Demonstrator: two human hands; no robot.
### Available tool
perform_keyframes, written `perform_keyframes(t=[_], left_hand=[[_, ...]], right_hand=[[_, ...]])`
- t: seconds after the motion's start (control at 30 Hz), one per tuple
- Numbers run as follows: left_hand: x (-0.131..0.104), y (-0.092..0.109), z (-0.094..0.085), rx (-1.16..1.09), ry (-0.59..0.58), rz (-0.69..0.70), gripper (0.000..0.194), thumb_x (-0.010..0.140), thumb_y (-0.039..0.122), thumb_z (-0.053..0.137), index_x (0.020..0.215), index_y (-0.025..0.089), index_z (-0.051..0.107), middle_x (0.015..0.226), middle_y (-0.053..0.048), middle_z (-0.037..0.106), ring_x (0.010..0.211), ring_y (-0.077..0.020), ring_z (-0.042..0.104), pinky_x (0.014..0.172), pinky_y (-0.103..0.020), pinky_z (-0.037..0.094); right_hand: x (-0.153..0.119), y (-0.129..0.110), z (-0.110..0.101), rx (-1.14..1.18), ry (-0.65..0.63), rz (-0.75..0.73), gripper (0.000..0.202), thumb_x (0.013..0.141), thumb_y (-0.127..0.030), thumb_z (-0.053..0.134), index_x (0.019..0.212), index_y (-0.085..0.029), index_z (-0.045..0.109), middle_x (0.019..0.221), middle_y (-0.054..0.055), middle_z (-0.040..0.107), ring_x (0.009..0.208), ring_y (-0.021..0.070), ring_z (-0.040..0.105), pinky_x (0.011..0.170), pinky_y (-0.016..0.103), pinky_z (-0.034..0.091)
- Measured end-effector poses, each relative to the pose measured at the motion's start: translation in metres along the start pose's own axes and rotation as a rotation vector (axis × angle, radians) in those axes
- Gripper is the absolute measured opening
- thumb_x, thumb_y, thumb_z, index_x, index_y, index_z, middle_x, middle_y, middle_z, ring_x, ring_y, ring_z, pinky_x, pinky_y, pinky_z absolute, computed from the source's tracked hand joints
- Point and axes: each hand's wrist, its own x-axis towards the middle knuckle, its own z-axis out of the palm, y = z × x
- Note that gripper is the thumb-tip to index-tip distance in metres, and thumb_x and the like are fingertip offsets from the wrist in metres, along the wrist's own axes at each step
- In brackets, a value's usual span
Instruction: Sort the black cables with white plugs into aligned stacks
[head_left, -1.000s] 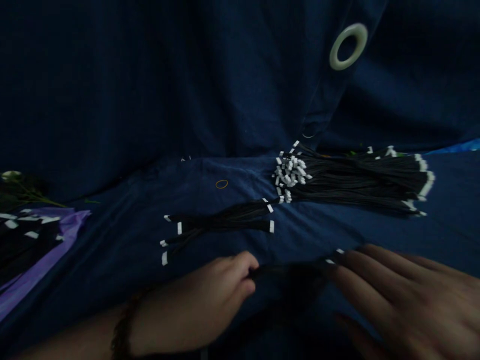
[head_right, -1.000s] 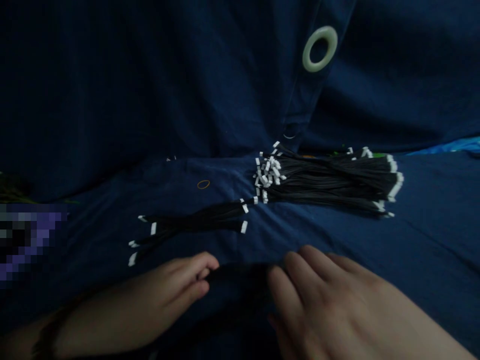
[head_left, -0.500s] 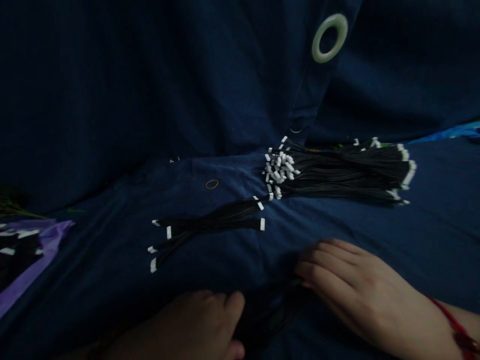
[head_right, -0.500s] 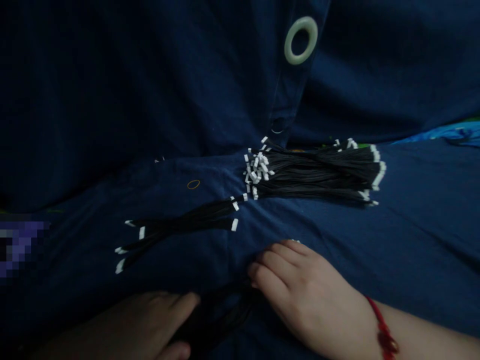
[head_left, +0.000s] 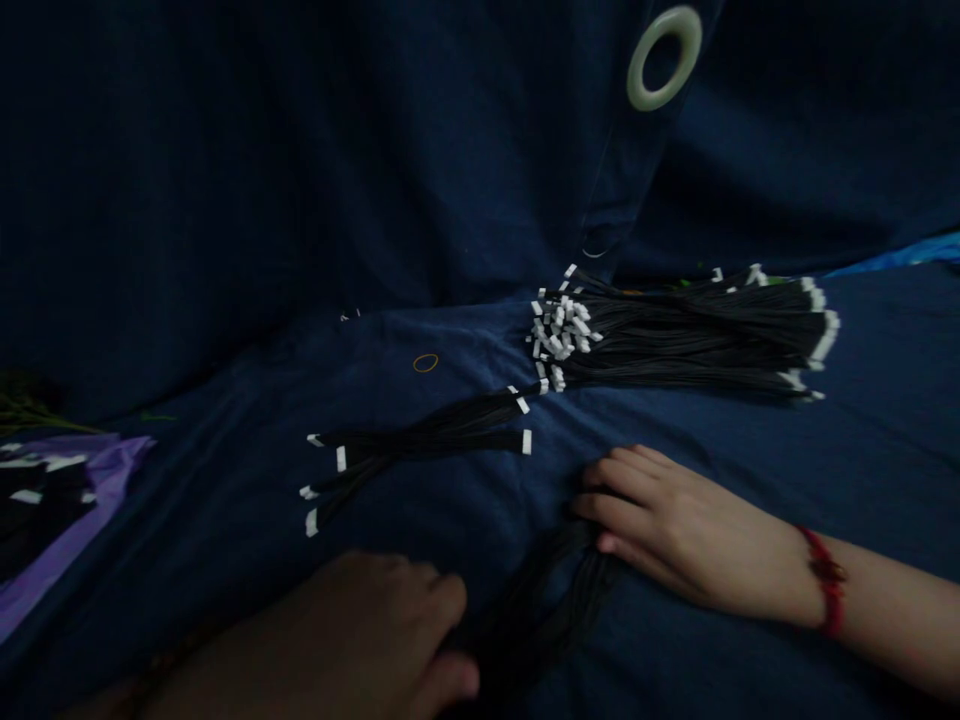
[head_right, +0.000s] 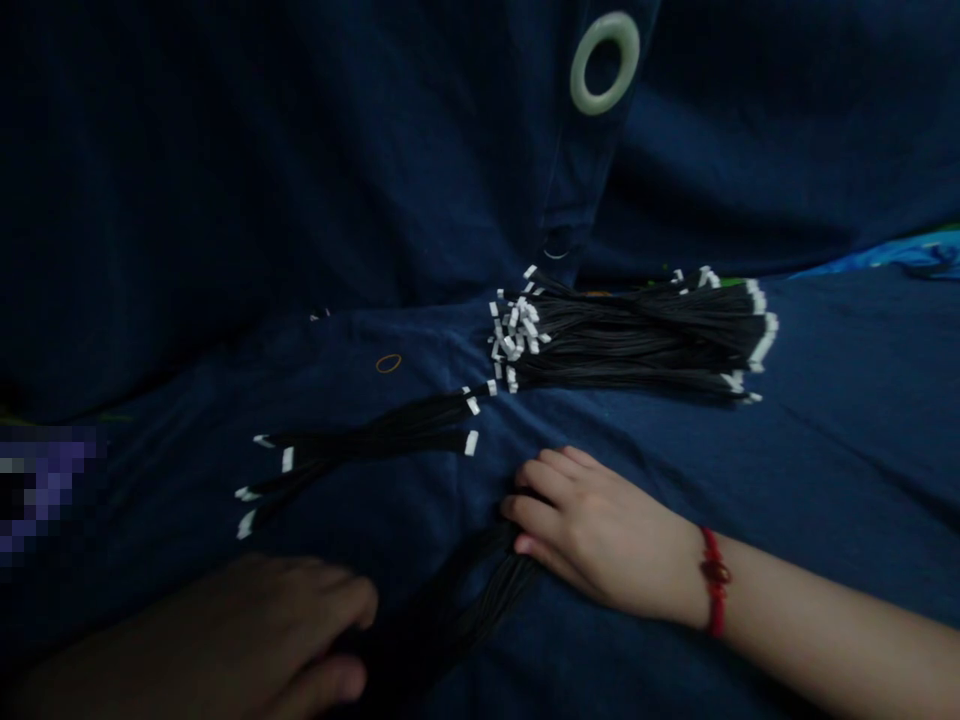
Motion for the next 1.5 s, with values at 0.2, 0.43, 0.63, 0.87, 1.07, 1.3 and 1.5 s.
perform_keyframes(t=[0.2, 0.43, 0.63, 0.87, 1.07, 1.3, 1.5], left_hand=[[0.048, -0.050, -0.008, 0.510, 0.372, -0.247, 0.035, 0.092, 0.021, 0.038, 0.123, 0.012, 0.052, 0.109, -0.014, 0.059, 0.099, -0.0295, 0.054, 0.080, -0.042, 0.042], [0.037, -0.103, -0.016, 0.359, 0.110, -0.267, 0.034, 0.085, 0.038, 0.054, 0.114, 0.019, 0.055, 0.106, -0.009, 0.062, 0.094, -0.0259, 0.060, 0.081, -0.039, 0.044], [0.031, -0.106, -0.029, 0.406, 0.042, -0.304, 0.024, 0.084, 0.037, 0.054, 0.095, 0.016, 0.060, 0.093, -0.010, 0.063, 0.086, -0.0263, 0.061, 0.076, -0.037, 0.045], [0.034, -0.100, -0.032, 0.447, 0.133, -0.338, 0.030, 0.094, 0.026, 0.030, 0.094, 0.018, 0.059, 0.091, -0.008, 0.064, 0.083, -0.0241, 0.063, 0.072, -0.036, 0.047], [0.025, -0.083, -0.046, 0.377, 0.390, -0.429, 0.030, 0.095, 0.029, 0.025, 0.095, 0.016, 0.052, 0.090, -0.009, 0.061, 0.076, -0.0211, 0.062, 0.062, -0.031, 0.045], [0.014, -0.012, -0.021, 0.122, 0.361, -0.141, 0.026, 0.093, 0.014, 0.028, 0.093, 0.016, 0.054, 0.093, -0.006, 0.060, 0.077, -0.0154, 0.060, 0.069, -0.027, 0.047], [0.020, 0.008, 0.016, 0.092, 0.234, -0.022, 0.030, 0.089, 0.005, 0.028, 0.098, 0.017, 0.054, 0.095, -0.005, 0.060, 0.071, -0.0147, 0.059, 0.063, -0.027, 0.049]], right_hand=[[0.001, 0.001, 0.001, 0.016, 0.004, -0.059, 0.036, 0.090, -0.039, 0.045, 0.115, -0.015, 0.055, 0.101, 0.012, 0.056, 0.089, 0.0240, 0.050, 0.080, 0.042, 0.038], [0.002, 0.002, 0.004, 0.045, -0.056, -0.148, 0.039, 0.092, -0.047, 0.040, 0.107, -0.014, 0.056, 0.088, 0.010, 0.058, 0.080, 0.0213, 0.053, 0.074, 0.035, 0.039], [0.001, 0.006, 0.008, 0.132, 0.040, -0.109, 0.039, 0.097, -0.043, 0.029, 0.091, -0.015, 0.056, 0.078, 0.006, 0.058, 0.071, 0.0174, 0.053, 0.067, 0.030, 0.039], [0.001, 0.005, 0.007, 0.026, 0.094, 0.013, 0.036, 0.096, -0.041, 0.033, 0.098, -0.015, 0.058, 0.081, 0.008, 0.058, 0.072, 0.0181, 0.054, 0.068, 0.031, 0.042], [-0.003, 0.005, -0.005, -0.005, 0.200, 0.111, 0.031, 0.093, -0.038, 0.040, 0.107, -0.016, 0.056, 0.093, 0.011, 0.058, 0.085, 0.0233, 0.055, 0.077, 0.040, 0.044], [-0.012, 0.008, -0.041, 0.009, 0.609, 0.191, 0.020, 0.091, -0.025, 0.041, 0.109, -0.021, 0.047, 0.102, 0.010, 0.054, 0.095, 0.0252, 0.054, 0.078, 0.038, 0.045], [-0.006, -0.014, -0.034, -0.011, 0.170, 0.079, 0.029, 0.086, -0.030, 0.053, 0.114, -0.021, 0.051, 0.102, 0.008, 0.060, 0.092, 0.0206, 0.058, 0.079, 0.034, 0.048]])
